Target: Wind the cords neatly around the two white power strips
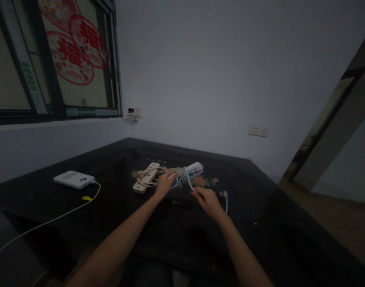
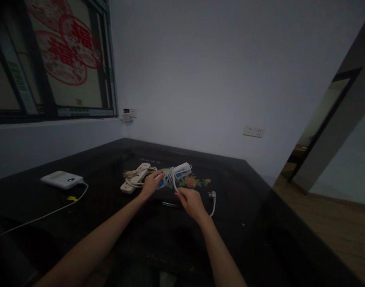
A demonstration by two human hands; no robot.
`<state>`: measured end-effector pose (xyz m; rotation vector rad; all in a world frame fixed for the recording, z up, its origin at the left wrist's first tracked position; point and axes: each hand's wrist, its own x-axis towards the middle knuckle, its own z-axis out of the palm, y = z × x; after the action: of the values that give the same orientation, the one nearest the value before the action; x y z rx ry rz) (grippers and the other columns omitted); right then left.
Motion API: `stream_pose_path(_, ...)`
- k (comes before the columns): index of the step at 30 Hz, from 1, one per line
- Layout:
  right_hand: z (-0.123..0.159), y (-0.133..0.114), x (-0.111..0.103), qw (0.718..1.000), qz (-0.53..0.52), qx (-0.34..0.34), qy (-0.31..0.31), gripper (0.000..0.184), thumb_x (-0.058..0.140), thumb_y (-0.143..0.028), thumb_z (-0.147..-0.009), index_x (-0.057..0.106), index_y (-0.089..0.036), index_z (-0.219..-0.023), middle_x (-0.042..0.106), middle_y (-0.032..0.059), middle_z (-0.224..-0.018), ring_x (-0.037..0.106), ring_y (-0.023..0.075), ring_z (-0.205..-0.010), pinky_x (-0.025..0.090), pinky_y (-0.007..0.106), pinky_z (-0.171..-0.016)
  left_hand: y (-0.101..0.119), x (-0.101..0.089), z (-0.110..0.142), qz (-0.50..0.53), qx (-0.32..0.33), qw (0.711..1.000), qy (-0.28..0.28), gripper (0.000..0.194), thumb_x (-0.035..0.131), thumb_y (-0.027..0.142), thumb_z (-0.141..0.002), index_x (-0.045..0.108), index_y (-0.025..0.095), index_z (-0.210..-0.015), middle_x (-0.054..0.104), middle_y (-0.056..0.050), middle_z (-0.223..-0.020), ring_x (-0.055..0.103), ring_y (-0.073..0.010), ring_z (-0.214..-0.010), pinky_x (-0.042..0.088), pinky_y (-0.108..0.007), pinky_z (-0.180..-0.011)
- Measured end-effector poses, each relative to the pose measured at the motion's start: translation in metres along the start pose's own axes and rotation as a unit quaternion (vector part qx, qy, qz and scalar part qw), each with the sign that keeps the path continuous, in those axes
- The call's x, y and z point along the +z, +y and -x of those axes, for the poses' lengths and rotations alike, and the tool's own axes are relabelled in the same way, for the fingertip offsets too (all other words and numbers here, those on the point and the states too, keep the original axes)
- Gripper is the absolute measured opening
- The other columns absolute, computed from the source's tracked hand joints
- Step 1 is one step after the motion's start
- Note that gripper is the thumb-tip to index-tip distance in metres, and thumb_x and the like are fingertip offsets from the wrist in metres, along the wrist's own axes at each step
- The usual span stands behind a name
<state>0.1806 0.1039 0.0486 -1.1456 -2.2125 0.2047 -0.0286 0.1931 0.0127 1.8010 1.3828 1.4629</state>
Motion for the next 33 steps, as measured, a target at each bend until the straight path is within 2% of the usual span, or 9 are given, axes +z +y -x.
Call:
stream_pose_path(4,-0.003,0.005,-0.004,0.993,-0.102,0.045,0.047,0.029,0.049,-0.04,-0.089,0.068,-0.018,-0.086,0.067,0.0044,-0.077,0.057,0.0175,-0.068,0.037,0.025,-0.062,-0.005,-0.002,-0.007,0.04,-0.019,0.999,0.014,0.041,0.051,0.049,-0.08,0.07,0.013,-0.082,0.069,-0.007,-0.084,0.061,-0.0208,-0.082,0.043,-0.029,-0.078)
stream_pose_path(8,-0.004,0.009,-0.004,0.984,-0.166,0.058,0.015,0.047,0.034,-0.046,-0.093,0.068,-0.016,-0.08,0.052,0.0,-0.057,0.048,0.0143,-0.056,0.032,0.024,-0.055,-0.006,0.0,-0.008,0.084,-0.045,0.995,0.015,0.045,0.052,0.055,-0.077,0.068,0.013,-0.077,0.068,-0.005,-0.074,0.06,-0.0195,-0.075,0.045,-0.027,-0.069)
stream_pose_path(10,-0.005,0.011,-0.004,0.985,-0.166,0.055,0.002,0.047,0.034,-0.046,-0.093,0.067,-0.016,-0.079,0.049,-0.001,-0.056,0.045,0.0133,-0.055,0.031,0.024,-0.054,-0.004,0.002,-0.006,0.102,-0.06,0.993,0.018,0.051,0.05,0.061,-0.077,0.067,0.013,-0.073,0.065,-0.004,-0.067,0.059,-0.0184,-0.068,0.045,-0.026,-0.062)
stream_pose_path(13,-0.006,0.017,-0.008,0.988,-0.15,0.045,0.013,0.038,0.042,-0.041,-0.09,0.067,-0.015,-0.076,0.055,0.0006,-0.063,0.048,0.0137,-0.06,0.032,0.025,-0.058,0.001,0.004,-0.004,0.153,-0.084,0.984,0.015,0.056,0.048,0.067,-0.076,0.064,0.013,-0.069,0.062,-0.003,-0.06,0.057,-0.0161,-0.059,0.044,-0.025,-0.055)
stream_pose_path(17,-0.008,0.025,-0.012,0.988,-0.141,0.06,0.021,0.034,0.047,-0.039,-0.087,0.068,-0.015,-0.076,0.059,0.0016,-0.064,0.049,0.0144,-0.061,0.033,0.025,-0.058,0.007,0.006,-0.001,0.276,-0.134,0.952,-0.002,0.055,0.059,0.067,-0.067,0.063,0.012,-0.068,0.062,-0.002,-0.06,0.056,-0.0139,-0.054,0.043,-0.024,-0.052)
stream_pose_path(20,-0.01,0.029,-0.01,0.987,-0.139,0.075,0.023,0.034,0.049,-0.041,-0.085,0.069,-0.015,-0.075,0.059,0.002,-0.061,0.049,0.0145,-0.058,0.033,0.024,-0.054,0.01,0.006,0.001,0.315,-0.157,0.936,-0.003,0.055,0.064,0.066,-0.064,0.063,0.012,-0.069,0.063,-0.003,-0.061,0.057,-0.0138,-0.054,0.044,-0.024,-0.052)
stream_pose_path(25,-0.011,0.039,-0.004,0.983,-0.131,0.105,0.076,0.033,0.052,-0.041,-0.082,0.071,-0.015,-0.076,0.06,0.0024,-0.058,0.05,0.0145,-0.054,0.033,0.024,-0.051,0.016,0.003,0.003,0.379,-0.184,0.907,-0.016,0.047,0.069,0.057,-0.066,0.063,0.01,-0.072,0.065,-0.004,-0.061,0.059,-0.0138,-0.05,0.048,-0.025,-0.05)
stream_pose_path(33,-0.009,0.047,0.001,0.979,-0.111,0.111,0.133,0.025,0.055,-0.035,-0.08,0.072,-0.016,-0.079,0.069,0.0058,-0.072,0.058,0.0191,-0.066,0.039,0.027,-0.06,0.023,0.002,0.006,0.424,-0.198,0.882,-0.056,0.033,0.067,0.042,-0.076,0.063,0.009,-0.078,0.066,-0.004,-0.061,0.061,-0.0144,-0.047,0.051,-0.025,-0.044)
